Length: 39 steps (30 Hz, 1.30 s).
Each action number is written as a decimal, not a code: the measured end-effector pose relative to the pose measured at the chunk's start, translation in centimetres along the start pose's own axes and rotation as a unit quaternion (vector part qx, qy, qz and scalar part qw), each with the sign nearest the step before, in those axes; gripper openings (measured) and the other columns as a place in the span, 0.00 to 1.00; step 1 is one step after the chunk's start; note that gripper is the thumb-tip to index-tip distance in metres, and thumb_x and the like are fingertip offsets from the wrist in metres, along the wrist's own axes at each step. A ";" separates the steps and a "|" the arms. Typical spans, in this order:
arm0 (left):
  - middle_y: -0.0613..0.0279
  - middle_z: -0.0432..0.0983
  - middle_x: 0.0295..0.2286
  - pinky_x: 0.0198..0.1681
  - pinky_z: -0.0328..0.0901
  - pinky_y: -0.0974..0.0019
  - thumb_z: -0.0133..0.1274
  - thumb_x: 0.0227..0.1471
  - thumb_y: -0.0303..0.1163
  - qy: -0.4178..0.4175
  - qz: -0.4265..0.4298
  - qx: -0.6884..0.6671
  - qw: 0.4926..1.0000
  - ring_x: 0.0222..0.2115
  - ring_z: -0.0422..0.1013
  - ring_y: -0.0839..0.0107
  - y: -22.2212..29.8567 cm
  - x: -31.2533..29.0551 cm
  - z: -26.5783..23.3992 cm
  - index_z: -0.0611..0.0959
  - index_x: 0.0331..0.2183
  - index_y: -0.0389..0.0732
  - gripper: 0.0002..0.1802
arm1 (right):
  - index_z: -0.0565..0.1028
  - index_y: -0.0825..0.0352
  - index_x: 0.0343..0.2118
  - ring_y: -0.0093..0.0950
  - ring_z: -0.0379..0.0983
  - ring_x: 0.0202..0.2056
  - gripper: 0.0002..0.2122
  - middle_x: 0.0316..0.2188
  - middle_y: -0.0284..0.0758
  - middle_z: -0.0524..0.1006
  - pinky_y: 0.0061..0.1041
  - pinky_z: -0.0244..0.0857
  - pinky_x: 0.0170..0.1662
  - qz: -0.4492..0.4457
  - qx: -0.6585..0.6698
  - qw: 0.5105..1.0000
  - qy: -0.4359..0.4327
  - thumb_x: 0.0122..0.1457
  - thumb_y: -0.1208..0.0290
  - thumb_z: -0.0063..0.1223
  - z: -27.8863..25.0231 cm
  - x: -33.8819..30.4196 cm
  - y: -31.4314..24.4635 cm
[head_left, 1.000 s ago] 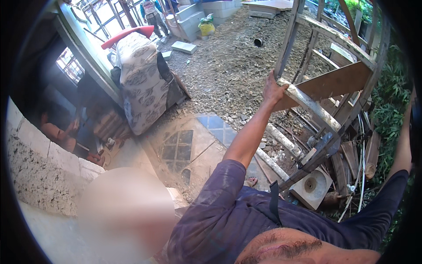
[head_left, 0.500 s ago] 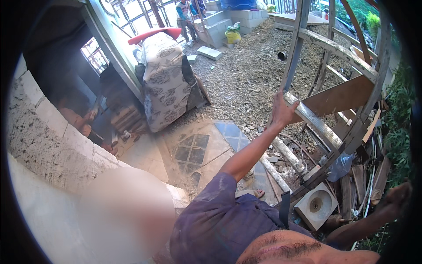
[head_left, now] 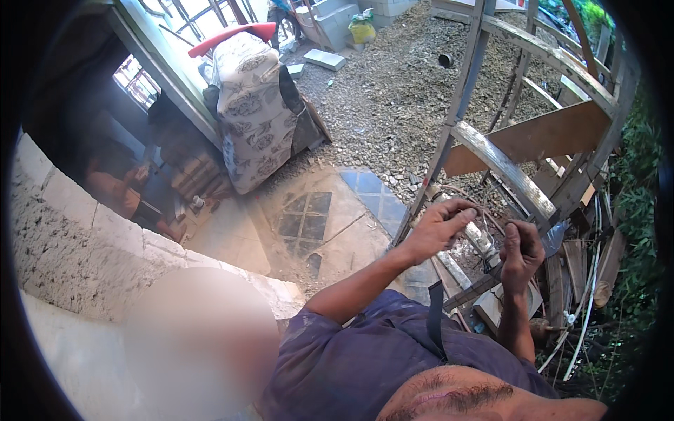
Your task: The person works on a metal ladder structure by hand, twisting and securing thin wires around a vertical support and attaching a length of wire to it.
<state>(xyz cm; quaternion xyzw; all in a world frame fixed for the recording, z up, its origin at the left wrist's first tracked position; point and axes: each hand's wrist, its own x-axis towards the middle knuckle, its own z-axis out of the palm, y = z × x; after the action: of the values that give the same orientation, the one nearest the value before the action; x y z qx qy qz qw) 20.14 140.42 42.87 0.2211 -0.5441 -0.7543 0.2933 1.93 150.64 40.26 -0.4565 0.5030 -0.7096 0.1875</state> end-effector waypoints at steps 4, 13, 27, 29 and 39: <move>0.75 0.72 0.23 0.26 0.59 0.78 0.56 0.62 0.38 0.077 0.033 0.116 0.990 0.23 0.64 0.86 1.3 -1.3 -6.5 0.84 0.45 0.37 0.16 | 0.79 0.69 0.36 0.11 0.64 0.22 0.01 0.23 0.24 0.74 0.15 0.58 0.25 0.019 -0.027 0.997 -0.070 0.63 0.80 0.58 3.5 0.8 1.8; 0.70 0.80 0.26 0.30 0.63 0.74 0.64 0.55 0.35 0.256 0.012 0.263 0.930 0.26 0.69 0.83 4.4 -5.0 -21.4 0.88 0.37 0.36 0.12 | 0.81 0.71 0.35 0.15 0.72 0.28 0.03 0.26 0.30 0.81 0.18 0.66 0.31 0.066 -0.041 0.977 -0.199 0.60 0.78 0.61 18.4 2.6 5.3; 0.76 0.71 0.21 0.23 0.54 0.77 0.63 0.57 0.35 0.450 -0.007 0.157 0.879 0.21 0.60 0.87 6.7 -15.6 -34.0 0.87 0.36 0.35 0.12 | 0.82 0.71 0.33 0.15 0.70 0.22 0.06 0.20 0.31 0.79 0.20 0.64 0.25 0.045 0.013 0.922 -0.384 0.60 0.72 0.63 38.1 5.6 9.0; 0.76 0.71 0.21 0.22 0.53 0.77 0.63 0.57 0.35 0.481 -0.009 0.117 0.869 0.20 0.60 0.87 5.8 -17.1 -34.9 0.87 0.36 0.35 0.12 | 0.82 0.71 0.34 0.15 0.70 0.21 0.08 0.19 0.32 0.78 0.21 0.64 0.25 0.056 0.018 0.905 -0.422 0.61 0.70 0.63 40.2 5.6 8.8; 0.77 0.69 0.20 0.19 0.51 0.79 0.61 0.59 0.35 0.556 0.022 0.058 0.829 0.17 0.58 0.88 6.1 -17.6 -38.2 0.85 0.40 0.35 0.13 | 0.83 0.69 0.35 0.18 0.70 0.21 0.11 0.19 0.35 0.79 0.24 0.65 0.25 0.030 0.065 0.883 -0.465 0.60 0.65 0.64 49.2 7.9 12.5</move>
<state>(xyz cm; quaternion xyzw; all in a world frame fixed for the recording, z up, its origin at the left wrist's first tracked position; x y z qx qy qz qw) 59.17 124.62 37.08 0.6083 -0.3364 -0.4638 0.5492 36.61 112.89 36.59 -0.7050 0.3245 -0.4414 0.4504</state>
